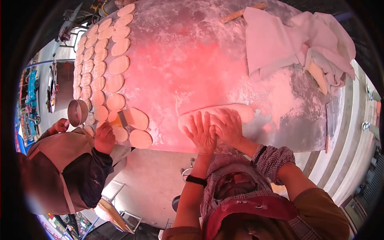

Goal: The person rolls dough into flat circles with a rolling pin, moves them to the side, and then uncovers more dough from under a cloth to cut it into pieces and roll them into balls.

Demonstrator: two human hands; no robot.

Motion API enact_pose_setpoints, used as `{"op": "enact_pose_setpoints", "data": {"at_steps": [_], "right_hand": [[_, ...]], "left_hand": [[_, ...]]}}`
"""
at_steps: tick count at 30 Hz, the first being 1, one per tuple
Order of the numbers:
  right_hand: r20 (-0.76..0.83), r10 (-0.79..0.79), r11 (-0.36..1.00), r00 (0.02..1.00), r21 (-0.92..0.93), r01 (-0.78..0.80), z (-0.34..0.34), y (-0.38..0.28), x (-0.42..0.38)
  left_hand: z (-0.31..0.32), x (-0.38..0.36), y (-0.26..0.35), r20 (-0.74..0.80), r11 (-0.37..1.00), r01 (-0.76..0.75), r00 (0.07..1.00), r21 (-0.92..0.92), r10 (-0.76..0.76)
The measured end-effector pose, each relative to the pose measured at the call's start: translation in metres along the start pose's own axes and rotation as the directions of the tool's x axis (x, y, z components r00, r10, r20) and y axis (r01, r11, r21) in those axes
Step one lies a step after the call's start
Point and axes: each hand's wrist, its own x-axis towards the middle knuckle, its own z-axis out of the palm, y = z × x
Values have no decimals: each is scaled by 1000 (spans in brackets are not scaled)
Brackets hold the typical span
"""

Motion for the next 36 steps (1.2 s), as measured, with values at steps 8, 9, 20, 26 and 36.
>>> {"op": "enact_pose_setpoints", "data": {"at_steps": [8,9,20,26,36], "right_hand": [[-116,29,996,993,-85,-39,54,37,154],[-100,48,994,994,-96,-58,59,40,164],[-128,186,960,974,-189,-208,71,46,210],[132,15,999,991,-41,-10,10,35,78],[107,40,991,993,121,-53,-26,58,-20]], "left_hand": [[21,168,-19,16,972,46,999,230,-51],[22,181,-22,31,970,40,998,240,-49],[28,251,-31,-160,976,5,987,217,31],[-14,113,-31,-17,969,-243,970,43,244],[-13,21,-10,134,944,-330,936,20,325]]}}
